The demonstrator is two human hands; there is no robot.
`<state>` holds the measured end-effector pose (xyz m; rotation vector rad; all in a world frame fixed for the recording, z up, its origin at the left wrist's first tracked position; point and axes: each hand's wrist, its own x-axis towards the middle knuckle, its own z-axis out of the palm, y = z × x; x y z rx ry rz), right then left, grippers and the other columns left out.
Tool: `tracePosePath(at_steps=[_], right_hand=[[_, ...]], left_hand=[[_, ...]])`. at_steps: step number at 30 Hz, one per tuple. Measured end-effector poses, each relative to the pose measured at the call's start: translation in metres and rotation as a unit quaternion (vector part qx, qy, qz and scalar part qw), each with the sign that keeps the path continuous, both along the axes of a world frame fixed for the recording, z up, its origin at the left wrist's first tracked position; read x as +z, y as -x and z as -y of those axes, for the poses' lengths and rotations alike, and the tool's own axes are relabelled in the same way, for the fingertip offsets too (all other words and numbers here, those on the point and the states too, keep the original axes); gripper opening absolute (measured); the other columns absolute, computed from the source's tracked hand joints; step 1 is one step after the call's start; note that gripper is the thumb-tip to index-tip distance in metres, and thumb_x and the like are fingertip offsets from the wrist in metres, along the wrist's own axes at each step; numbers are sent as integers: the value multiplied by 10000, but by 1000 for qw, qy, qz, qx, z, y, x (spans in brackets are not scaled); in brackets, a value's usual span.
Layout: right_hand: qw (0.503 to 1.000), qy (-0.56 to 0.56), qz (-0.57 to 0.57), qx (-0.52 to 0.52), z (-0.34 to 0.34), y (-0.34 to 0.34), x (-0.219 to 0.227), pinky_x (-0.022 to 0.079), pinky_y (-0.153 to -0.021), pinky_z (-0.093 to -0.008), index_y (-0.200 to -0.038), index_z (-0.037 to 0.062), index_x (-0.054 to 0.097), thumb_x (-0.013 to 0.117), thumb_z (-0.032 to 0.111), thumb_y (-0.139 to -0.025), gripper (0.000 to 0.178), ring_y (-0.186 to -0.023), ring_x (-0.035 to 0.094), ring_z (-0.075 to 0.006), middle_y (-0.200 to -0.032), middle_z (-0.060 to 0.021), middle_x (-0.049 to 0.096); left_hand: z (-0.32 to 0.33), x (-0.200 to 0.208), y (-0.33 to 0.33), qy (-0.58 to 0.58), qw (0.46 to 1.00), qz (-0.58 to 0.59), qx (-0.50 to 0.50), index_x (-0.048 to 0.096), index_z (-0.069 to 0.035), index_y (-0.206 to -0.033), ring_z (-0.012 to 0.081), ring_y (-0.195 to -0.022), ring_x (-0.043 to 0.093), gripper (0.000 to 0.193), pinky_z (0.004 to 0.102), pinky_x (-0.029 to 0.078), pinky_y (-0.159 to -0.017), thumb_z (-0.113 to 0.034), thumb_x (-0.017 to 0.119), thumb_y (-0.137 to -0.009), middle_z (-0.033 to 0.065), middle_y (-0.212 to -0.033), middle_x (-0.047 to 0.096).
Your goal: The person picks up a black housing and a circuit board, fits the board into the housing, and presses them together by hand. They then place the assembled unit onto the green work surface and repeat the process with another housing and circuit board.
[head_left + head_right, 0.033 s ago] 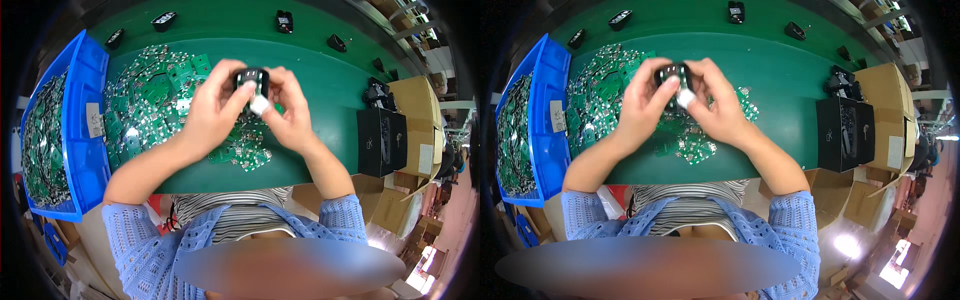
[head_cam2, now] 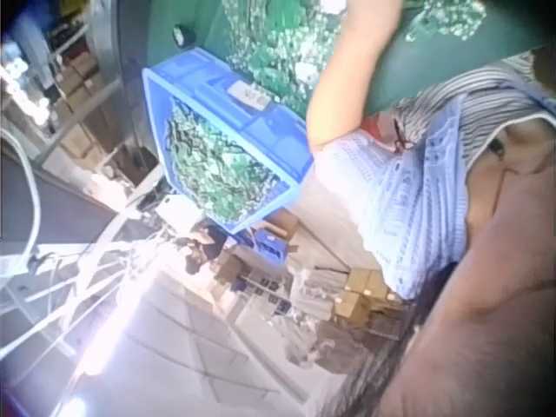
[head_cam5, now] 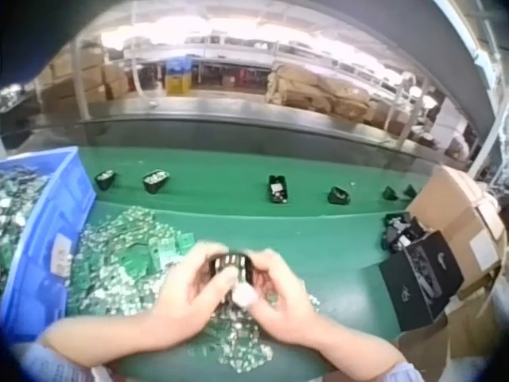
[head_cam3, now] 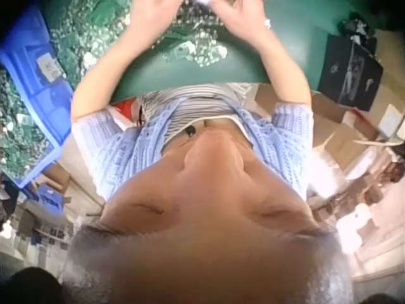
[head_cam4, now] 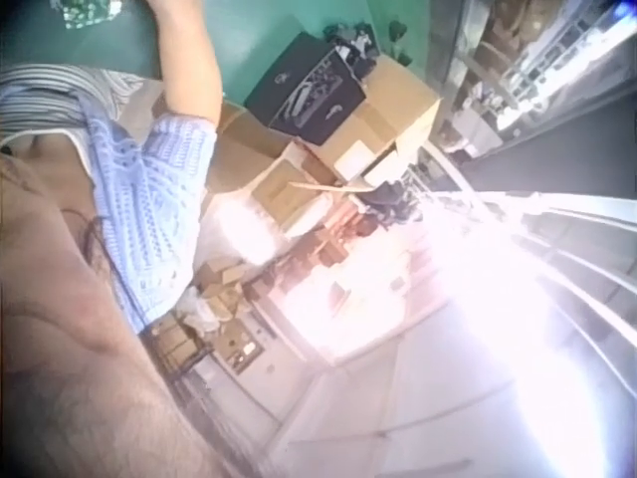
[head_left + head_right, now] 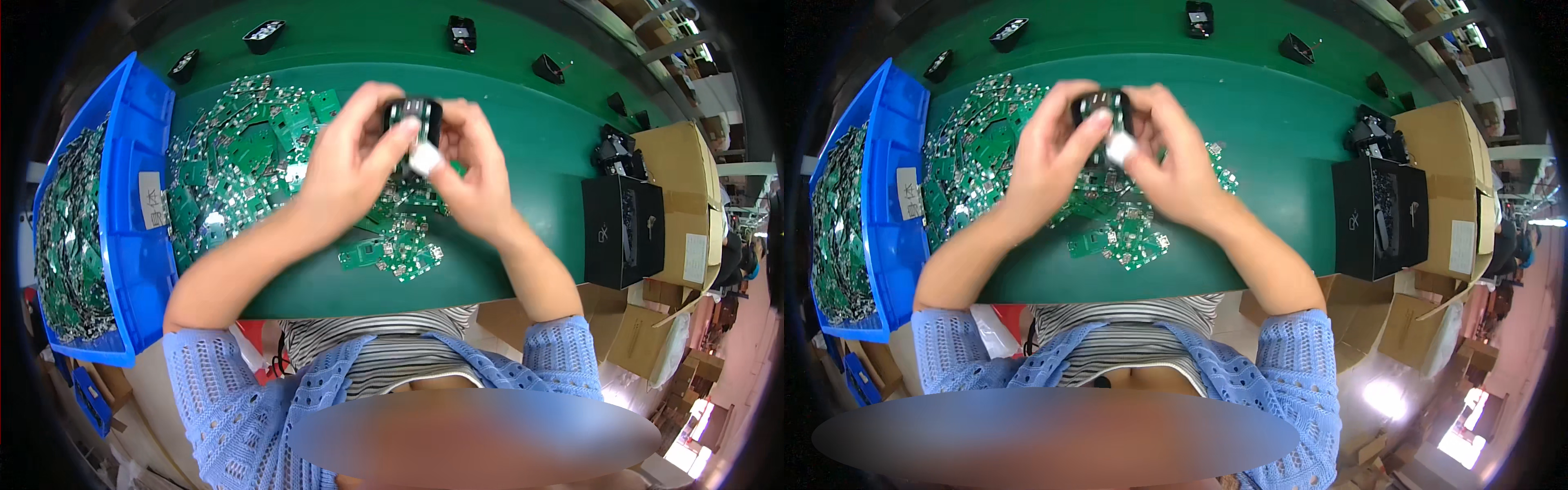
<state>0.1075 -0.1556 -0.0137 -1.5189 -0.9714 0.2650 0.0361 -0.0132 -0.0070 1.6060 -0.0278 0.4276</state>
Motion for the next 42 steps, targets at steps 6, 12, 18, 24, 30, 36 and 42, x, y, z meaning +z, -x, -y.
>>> tracePosePath(at_steps=[6, 12, 18, 24, 30, 36, 42], right_hand=[[904, 159, 159, -364, -18, -118, -16, 451, -695, -280, -1226, 47, 431, 641, 179, -788, 503, -781, 522, -142, -1001, -69, 481], [831, 318, 67, -452, -33, -211, -48, 466, -718, -331, -1164, 53, 494, 622, 448, -748, 587, -834, 579, -190, -1031, -107, 560], [854, 416, 110, -291, -52, -206, -38, 465, -773, -365, -1022, 119, 614, 596, 360, -709, 396, -982, 563, -225, -1056, -71, 574], [958, 198, 33, -207, -43, -219, -67, 469, -703, -263, -1018, 53, 599, 625, 130, -759, 271, -814, 600, -157, -901, -74, 642], [910, 199, 213, -293, -17, -135, -8, 459, -559, -275, -983, -5, 532, 570, 40, -805, 188, -618, 580, -168, -681, -104, 580], [961, 124, 22, -246, 11, -74, 13, 446, -473, -284, -1124, 22, 409, 566, 44, -822, 341, -517, 568, -167, -657, -81, 587], [857, 304, 380, -168, 80, -21, 14, 489, -740, -337, -1059, 133, 575, 583, 21, -717, 359, -937, 536, -232, -1063, -13, 568]], left_hand=[[-62, -27, -129, -112, 984, -72, 115, 615, 6, -916, 97, -600, 517, 308, 261, 409, -563, -267, 630, -774, 50, -677, 596], [-105, -64, -226, -189, 940, -267, 91, 622, 19, -823, 152, -642, 535, 332, 284, 421, -614, -310, 627, -777, 70, -684, 582], [-95, -68, -217, -551, 768, -97, 310, 495, 13, -1105, 246, -699, 606, 480, 355, 495, -657, -329, 612, -790, 160, -768, 603], [-48, -29, -194, -476, 870, 38, 126, 534, 0, -1047, 352, -980, 517, 389, 415, 419, -850, -300, 586, -803, 188, -1010, 572], [-18, 2, -142, -383, 921, 15, 67, 507, -17, -978, 366, -841, 571, 276, 419, 454, -735, -205, 591, -795, 191, -919, 582], [6, 15, -101, -392, 909, -47, 137, 461, -45, -917, 373, -763, 580, 283, 416, 462, -681, -185, 632, -740, 187, -867, 571], [-6, 3, -54, -105, 982, -154, -37, 510, -2, -1059, 131, -676, 589, 258, 234, 472, -590, -169, 518, -862, 86, -842, 603]])
